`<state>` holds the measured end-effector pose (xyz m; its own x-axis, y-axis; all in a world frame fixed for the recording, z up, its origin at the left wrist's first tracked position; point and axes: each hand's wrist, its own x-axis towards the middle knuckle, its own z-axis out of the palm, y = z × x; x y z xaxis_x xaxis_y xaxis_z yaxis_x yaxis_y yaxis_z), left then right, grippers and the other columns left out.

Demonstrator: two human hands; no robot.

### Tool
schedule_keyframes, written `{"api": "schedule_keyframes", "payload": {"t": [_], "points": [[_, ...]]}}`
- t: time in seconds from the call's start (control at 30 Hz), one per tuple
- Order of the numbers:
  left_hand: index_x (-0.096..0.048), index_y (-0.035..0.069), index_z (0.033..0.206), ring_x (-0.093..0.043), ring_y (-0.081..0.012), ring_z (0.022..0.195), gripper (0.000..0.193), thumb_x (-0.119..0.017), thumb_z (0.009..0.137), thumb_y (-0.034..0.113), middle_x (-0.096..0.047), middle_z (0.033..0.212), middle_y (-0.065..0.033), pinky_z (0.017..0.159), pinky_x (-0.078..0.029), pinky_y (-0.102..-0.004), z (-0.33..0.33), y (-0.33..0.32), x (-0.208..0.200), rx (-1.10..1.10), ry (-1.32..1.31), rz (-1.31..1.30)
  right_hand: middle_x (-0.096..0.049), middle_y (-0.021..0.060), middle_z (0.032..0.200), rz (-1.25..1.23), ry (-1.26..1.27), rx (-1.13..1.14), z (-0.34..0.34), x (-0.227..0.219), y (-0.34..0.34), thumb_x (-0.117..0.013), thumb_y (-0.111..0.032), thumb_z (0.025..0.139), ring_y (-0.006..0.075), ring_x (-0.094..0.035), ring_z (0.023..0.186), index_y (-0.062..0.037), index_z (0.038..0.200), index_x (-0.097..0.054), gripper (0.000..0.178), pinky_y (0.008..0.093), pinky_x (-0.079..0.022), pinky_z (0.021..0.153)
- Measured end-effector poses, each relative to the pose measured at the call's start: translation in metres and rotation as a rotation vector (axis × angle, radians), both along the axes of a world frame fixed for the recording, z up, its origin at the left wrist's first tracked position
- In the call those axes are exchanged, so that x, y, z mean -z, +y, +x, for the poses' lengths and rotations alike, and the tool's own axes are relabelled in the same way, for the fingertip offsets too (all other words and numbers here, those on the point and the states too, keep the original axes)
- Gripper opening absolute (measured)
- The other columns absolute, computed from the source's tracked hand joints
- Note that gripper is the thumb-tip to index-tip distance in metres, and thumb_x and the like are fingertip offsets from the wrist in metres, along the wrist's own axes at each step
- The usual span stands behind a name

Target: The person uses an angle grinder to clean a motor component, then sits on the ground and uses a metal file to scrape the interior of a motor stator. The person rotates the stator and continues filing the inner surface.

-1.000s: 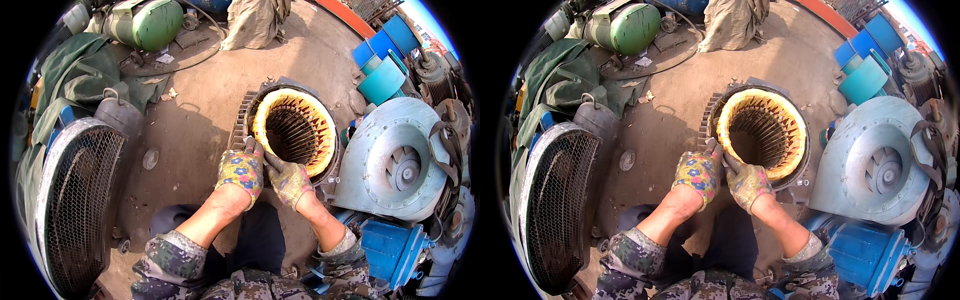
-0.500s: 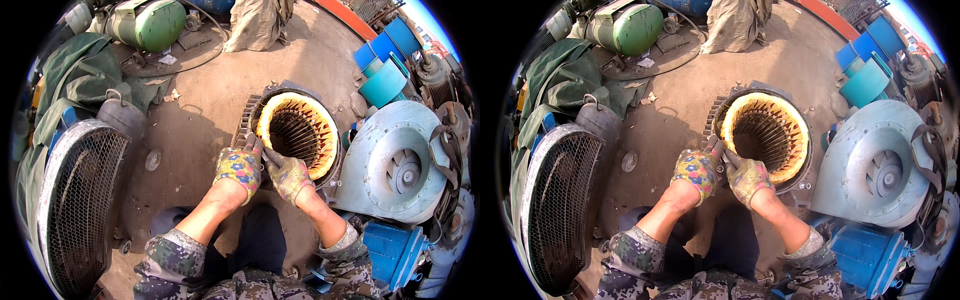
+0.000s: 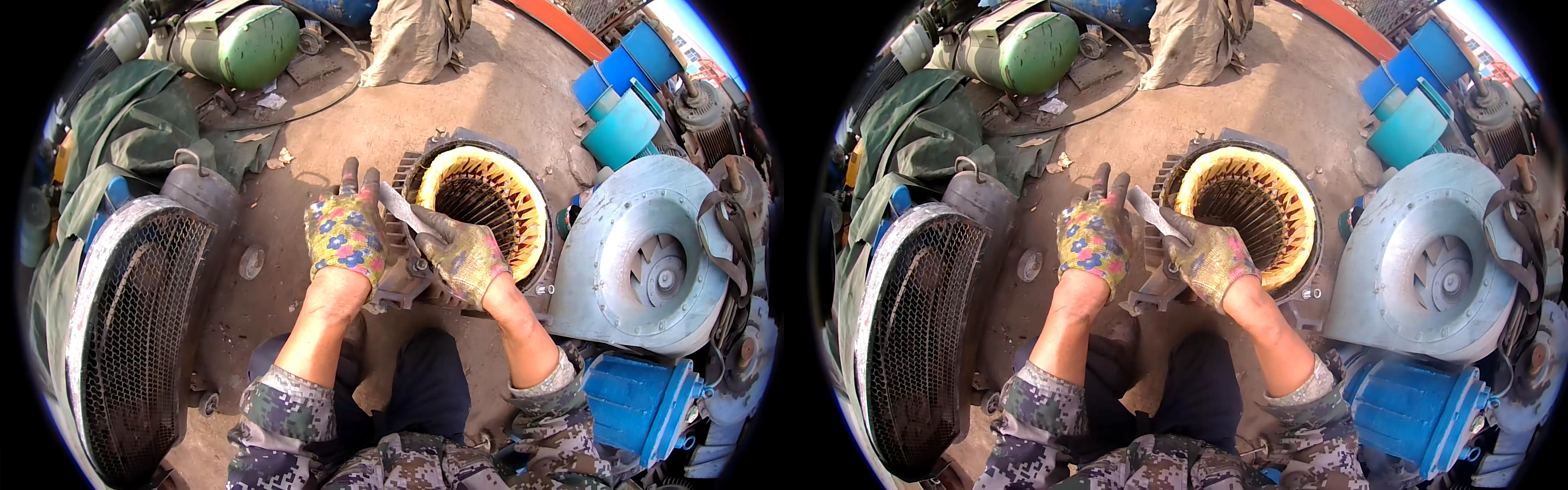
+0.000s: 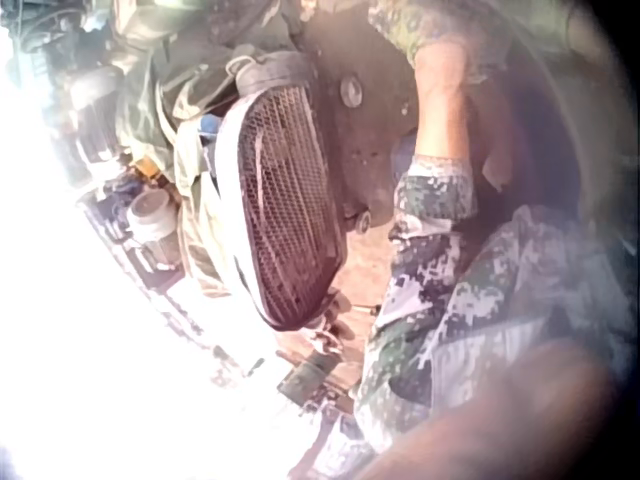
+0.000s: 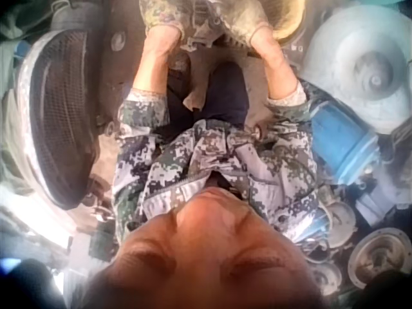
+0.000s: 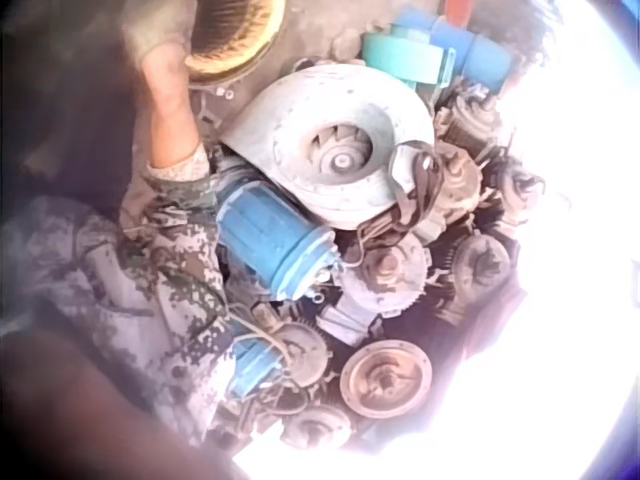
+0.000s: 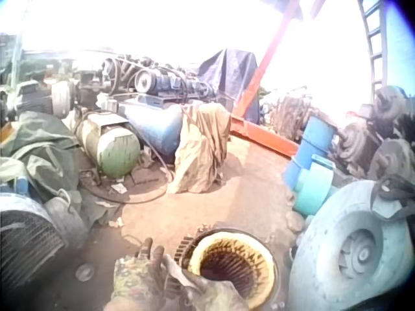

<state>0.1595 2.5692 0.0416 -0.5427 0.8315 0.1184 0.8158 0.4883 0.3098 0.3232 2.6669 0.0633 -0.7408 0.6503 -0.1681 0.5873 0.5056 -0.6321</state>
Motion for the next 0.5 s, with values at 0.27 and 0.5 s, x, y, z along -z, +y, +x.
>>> {"api": "schedule_keyframes", "payload": {"t": [0.27,0.5], "points": [[-0.079,0.006,0.110,-0.061,-0.0083,0.065,0.029,-0.069,0.103,0.033,-0.072,0.083,-0.0023,0.061,-0.051,-0.0255,-0.021,-0.005,-0.015,-0.145,-1.129,0.359,-0.075,0.0215,0.103,0.044,0.068,-0.235,0.010,-0.033,-0.006,-0.068,-0.022,0.100,0.0401,-0.073,0.096,-0.0212,0.152,-0.060,0.052,0.0461,-0.057,0.083],[-0.080,0.007,0.107,-0.059,-0.0082,0.057,0.025,-0.066,0.104,0.027,-0.069,0.074,-0.0020,0.053,-0.046,-0.0262,-0.019,-0.015,-0.015,-0.257,-1.198,0.366,-0.075,0.0216,0.106,-0.066,0.115,-0.073,0.029,-0.021,-0.037,-0.069,-0.021,0.100,0.0392,-0.074,0.095,-0.0164,0.146,-0.065,0.047,0.0432,-0.058,0.084]]}}
